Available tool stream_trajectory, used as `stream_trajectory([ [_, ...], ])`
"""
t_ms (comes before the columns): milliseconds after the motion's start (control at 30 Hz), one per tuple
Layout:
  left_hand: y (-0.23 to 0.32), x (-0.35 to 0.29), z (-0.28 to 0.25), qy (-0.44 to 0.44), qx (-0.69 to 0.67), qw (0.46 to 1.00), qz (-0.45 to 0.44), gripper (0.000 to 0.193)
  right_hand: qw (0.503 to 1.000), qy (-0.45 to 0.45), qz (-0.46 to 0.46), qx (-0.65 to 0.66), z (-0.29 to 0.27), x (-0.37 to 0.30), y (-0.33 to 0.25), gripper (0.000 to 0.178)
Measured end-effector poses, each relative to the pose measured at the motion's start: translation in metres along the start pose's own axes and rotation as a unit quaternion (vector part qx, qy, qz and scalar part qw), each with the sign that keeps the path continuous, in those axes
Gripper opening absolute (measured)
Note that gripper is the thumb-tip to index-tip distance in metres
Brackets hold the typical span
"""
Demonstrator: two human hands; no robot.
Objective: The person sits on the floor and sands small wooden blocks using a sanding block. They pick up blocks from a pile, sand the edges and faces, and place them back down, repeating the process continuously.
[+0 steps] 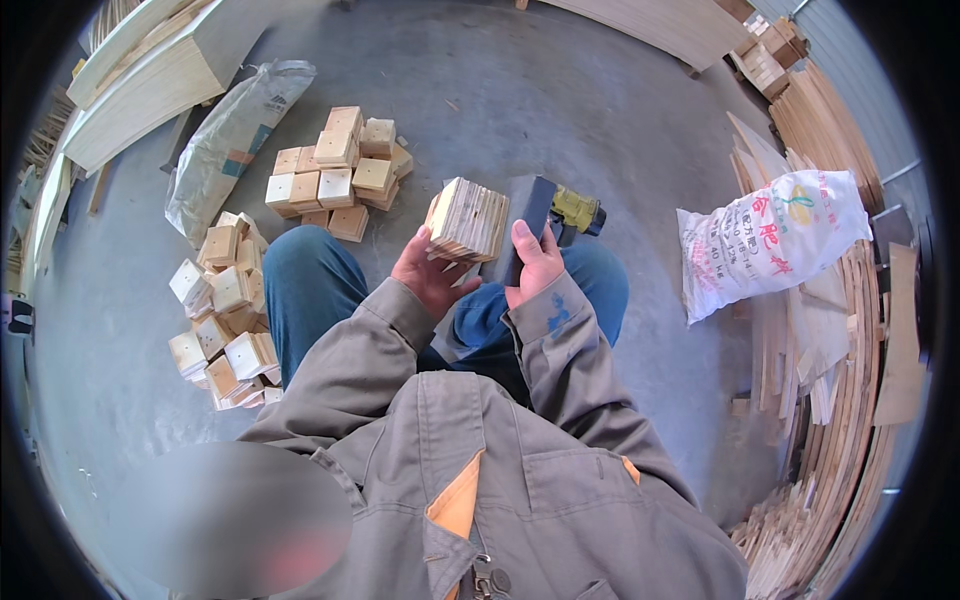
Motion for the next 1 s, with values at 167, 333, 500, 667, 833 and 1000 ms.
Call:
stream_trajectory([
  [167, 0.013, 0.010, -0.014, 0.050, -0.043, 0.997, 0.033, 0.071, 0.995, 0.017, 0.001, -0.102, -0.001, 0.007, 0.015, 0.053],
  [333, 0.034, 0.020, -0.032, -0.001, -0.013, 0.995, 0.094, 0.070, 0.978, 0.033, 0.011, -0.205, -0.012, 0.012, 0.031, 0.068],
  [500, 0.037, 0.021, -0.036, -0.050, -0.038, 0.995, 0.080, 0.074, 0.963, 0.021, 0.007, -0.268, -0.003, 0.016, 0.041, 0.077],
  [667, 0.047, 0.001, -0.036, -0.029, -0.064, 0.995, 0.072, 0.074, 0.953, 0.001, 0.018, -0.301, 0.014, 0.017, 0.056, 0.084],
  [833, 0.054, -0.002, -0.043, -0.003, -0.066, 0.993, 0.094, 0.075, 0.941, 0.002, 0.006, -0.339, 0.021, 0.017, 0.047, 0.087],
  [1000, 0.056, 0.001, -0.055, 0.030, -0.085, 0.992, 0.082, 0.068, 0.909, -0.108, -0.004, -0.402, 0.062, 0.006, 0.033, 0.091],
])
Point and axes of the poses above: each hand's wrist, its own x-axis towards the middle knuckle, its own z-axis out of the palm, y = z × x, the point moved 6 cm from there along x, towards the middle knuckle, and after that the axes turned 6 degrees about -y, right-handed, at the moved point
